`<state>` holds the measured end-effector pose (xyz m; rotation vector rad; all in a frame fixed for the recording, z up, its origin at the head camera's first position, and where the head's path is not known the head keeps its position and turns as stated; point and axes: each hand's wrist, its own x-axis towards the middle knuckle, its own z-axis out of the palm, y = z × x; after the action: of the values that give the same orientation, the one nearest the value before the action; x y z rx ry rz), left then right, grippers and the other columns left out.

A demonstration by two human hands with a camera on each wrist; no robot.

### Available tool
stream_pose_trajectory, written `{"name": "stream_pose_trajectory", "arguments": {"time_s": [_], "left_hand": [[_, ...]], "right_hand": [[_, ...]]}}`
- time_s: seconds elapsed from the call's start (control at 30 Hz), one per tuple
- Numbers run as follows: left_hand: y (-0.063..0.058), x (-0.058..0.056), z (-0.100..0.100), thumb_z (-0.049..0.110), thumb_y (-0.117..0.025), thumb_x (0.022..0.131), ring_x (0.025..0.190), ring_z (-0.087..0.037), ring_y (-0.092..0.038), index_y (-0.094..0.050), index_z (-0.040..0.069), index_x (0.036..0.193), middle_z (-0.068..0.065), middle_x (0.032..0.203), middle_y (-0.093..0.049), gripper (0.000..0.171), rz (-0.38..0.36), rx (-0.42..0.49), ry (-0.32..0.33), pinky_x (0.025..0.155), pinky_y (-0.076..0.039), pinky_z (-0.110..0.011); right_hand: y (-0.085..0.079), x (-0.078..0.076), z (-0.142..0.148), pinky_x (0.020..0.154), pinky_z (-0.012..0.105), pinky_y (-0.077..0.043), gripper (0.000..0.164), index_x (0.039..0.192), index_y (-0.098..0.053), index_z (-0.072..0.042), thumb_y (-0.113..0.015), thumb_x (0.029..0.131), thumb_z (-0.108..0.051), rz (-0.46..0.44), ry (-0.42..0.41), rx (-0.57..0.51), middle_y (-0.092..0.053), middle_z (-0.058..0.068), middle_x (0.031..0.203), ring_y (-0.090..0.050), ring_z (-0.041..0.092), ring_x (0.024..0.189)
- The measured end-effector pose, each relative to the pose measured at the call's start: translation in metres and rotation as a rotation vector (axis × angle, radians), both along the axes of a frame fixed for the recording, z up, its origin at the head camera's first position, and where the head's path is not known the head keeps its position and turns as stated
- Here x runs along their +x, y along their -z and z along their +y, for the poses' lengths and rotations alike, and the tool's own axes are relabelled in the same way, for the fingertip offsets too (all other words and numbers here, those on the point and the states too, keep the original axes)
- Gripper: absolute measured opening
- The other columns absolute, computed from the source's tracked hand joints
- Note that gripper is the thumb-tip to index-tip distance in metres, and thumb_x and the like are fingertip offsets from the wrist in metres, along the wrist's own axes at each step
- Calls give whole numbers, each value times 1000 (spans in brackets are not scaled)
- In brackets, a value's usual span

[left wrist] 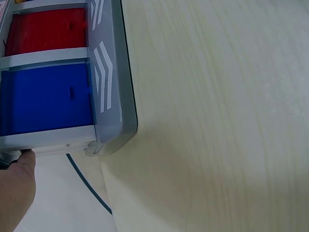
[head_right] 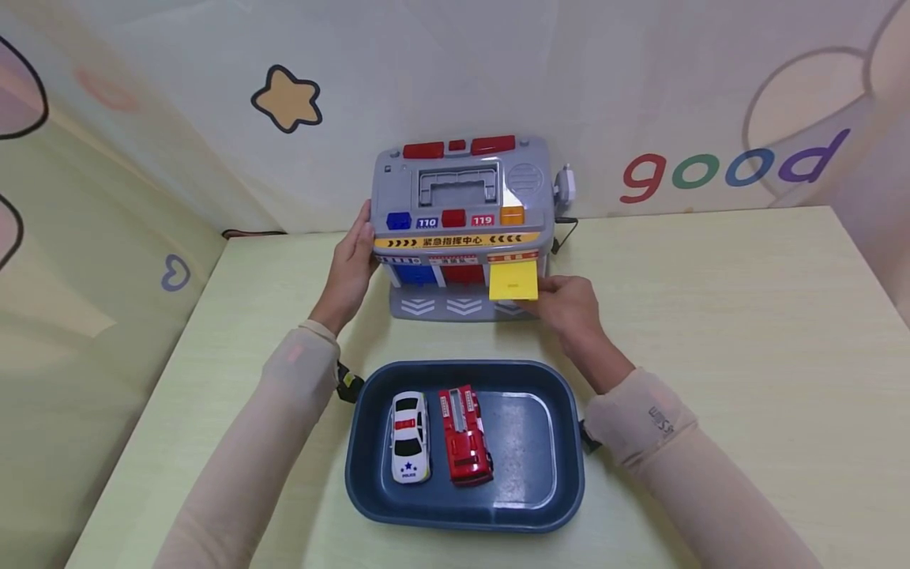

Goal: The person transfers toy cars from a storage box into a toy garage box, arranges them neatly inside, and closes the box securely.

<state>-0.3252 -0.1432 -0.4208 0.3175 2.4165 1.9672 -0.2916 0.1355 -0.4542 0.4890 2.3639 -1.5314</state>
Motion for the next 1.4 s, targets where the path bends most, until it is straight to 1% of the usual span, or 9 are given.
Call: {"name": "stream_pose_trajectory", "arguments": {"time_s": [0.13, 0.33, 0.5, 0.73, 1.13, 1.4], "left_hand": [[1, 0, -1, 26, -25, 112, 153, -15, -20, -7, 12, 162, 1, 168, -19, 55, 6, 4, 1, 121, -29, -38], [-1, 2, 0, 26, -25, 112, 153, -15, -19, -7, 12, 162, 1, 168, -18, 55, 18, 8, 10, 121, -29, -38], [-2, 2, 0, 26, -25, 112, 153, -16, -19, -7, 10, 162, 0, 168, -18, 55, 24, 5, 11, 121, -29, -38], [-3, 3, 1, 25, -25, 112, 153, -16, -18, -7, 13, 162, 0, 168, -17, 54, 9, -2, 0, 121, -29, -37], [-2, 2, 1, 26, -25, 112, 153, -16, -19, -7, 13, 162, 1, 168, -18, 55, 11, -3, -1, 121, -29, -37], [-2, 2, 1, 26, -24, 112, 153, -17, -20, -8, 13, 162, 0, 168, -18, 54, 6, -13, -7, 121, -30, -37]], "right_hand": [[1, 0, 1, 103, 41, -50, 53, 145, -49, 2, -67, 97, -10, 15, -13, 1, -54, 22, 142, -52, 35, 114], [4, -2, 3, 96, 37, -53, 51, 142, -53, 3, -68, 95, -11, 36, -21, 49, -58, 22, 138, -54, 35, 110], [5, -5, 3, 98, 39, -54, 49, 141, -54, 3, -67, 95, -10, 33, -17, 54, -60, 22, 137, -56, 35, 109], [7, -7, 3, 98, 39, -55, 47, 139, -56, 3, -68, 95, -9, 46, -20, 60, -61, 23, 135, -59, 35, 107], [6, -9, 3, 95, 37, -57, 46, 143, -52, 3, -63, 99, -8, 18, -4, 32, -60, 23, 136, -66, 35, 110], [6, -10, 3, 94, 36, -57, 46, 143, -52, 3, -62, 100, -10, -4, -1, 49, -61, 23, 134, -68, 34, 109]]}}
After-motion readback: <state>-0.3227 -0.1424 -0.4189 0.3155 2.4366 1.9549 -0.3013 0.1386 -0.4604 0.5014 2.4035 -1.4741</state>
